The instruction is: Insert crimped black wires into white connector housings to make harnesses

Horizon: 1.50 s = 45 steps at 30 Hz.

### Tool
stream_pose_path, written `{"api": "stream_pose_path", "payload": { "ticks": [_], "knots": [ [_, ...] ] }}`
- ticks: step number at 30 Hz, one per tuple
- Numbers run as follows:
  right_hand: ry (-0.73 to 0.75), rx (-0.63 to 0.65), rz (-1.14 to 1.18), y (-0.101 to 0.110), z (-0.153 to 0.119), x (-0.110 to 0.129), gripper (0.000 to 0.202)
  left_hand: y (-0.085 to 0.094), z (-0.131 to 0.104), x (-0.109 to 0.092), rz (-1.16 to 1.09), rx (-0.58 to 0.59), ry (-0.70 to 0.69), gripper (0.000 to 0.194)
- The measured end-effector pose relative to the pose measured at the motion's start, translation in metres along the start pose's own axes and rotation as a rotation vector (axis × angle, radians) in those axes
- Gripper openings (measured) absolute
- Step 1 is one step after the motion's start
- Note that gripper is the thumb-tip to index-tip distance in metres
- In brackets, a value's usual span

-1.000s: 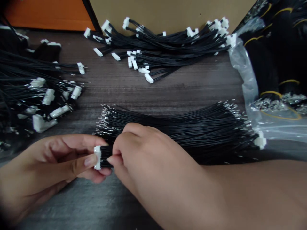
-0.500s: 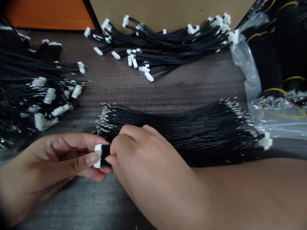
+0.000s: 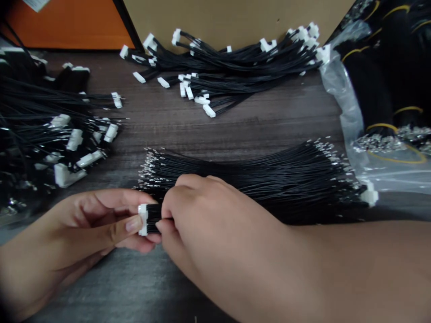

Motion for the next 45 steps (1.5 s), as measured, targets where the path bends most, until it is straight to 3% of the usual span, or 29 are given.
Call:
{"api": "stream_pose_path", "payload": {
  "ticks": [5,9,14,17,20,24,27,30,35,39,45],
  "knots": [
    [0.015,-0.094,-0.002,-0.004,0.000,0.002,0.023,-0.001,0.001,0.001,0.037,0.018,-0.024,0.010],
    [0.080,-0.081,-0.059,-0.003,0.001,0.006,0.023,0.000,-0.001,0.001,0.012,0.002,-0.027,0.015],
    [0.200,-0.028,-0.151,0.012,0.001,0.011,0.029,0.001,0.001,0.001,-0.019,-0.035,0.020,0.025],
    [0.149,-0.008,-0.131,0.023,0.006,0.001,0.027,-0.001,0.003,-0.001,-0.040,-0.002,0.022,0.021],
    [0.110,-0.080,-0.207,0.031,0.017,-0.015,0.010,-0.002,0.000,-0.002,-0.038,0.077,0.020,0.012],
    [0.157,-0.043,-0.284,0.023,0.030,-0.027,0.012,0.001,-0.004,-0.001,-0.016,0.109,0.023,0.007],
    [0.182,-0.040,-0.264,0.020,0.030,-0.027,0.024,0.003,-0.005,0.000,-0.001,0.089,0.022,0.007],
    [0.172,-0.068,-0.196,0.027,0.028,-0.025,0.021,0.003,-0.004,-0.001,-0.012,0.082,0.017,0.009],
    [0.018,-0.046,-0.008,0.047,0.024,-0.024,0.020,0.003,-0.003,-0.003,-0.013,0.079,0.032,0.008],
    [0.000,0.015,-0.116,0.053,0.016,-0.020,0.023,0.001,-0.004,-0.003,-0.052,0.039,0.032,0.016],
    [0.124,-0.032,-0.246,0.053,0.010,-0.026,0.025,0.000,-0.001,-0.003,-0.070,-0.076,0.036,0.036]
  ]
}}
Point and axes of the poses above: each hand's wrist, its own z-axis towards the middle knuckle, its own y-axis out of the back of the hand, x = y × z, the point moved 6 cm from there along z, towards the middle knuckle, and after that the axes turned 6 degrees about -z, right-handed, at the moved point
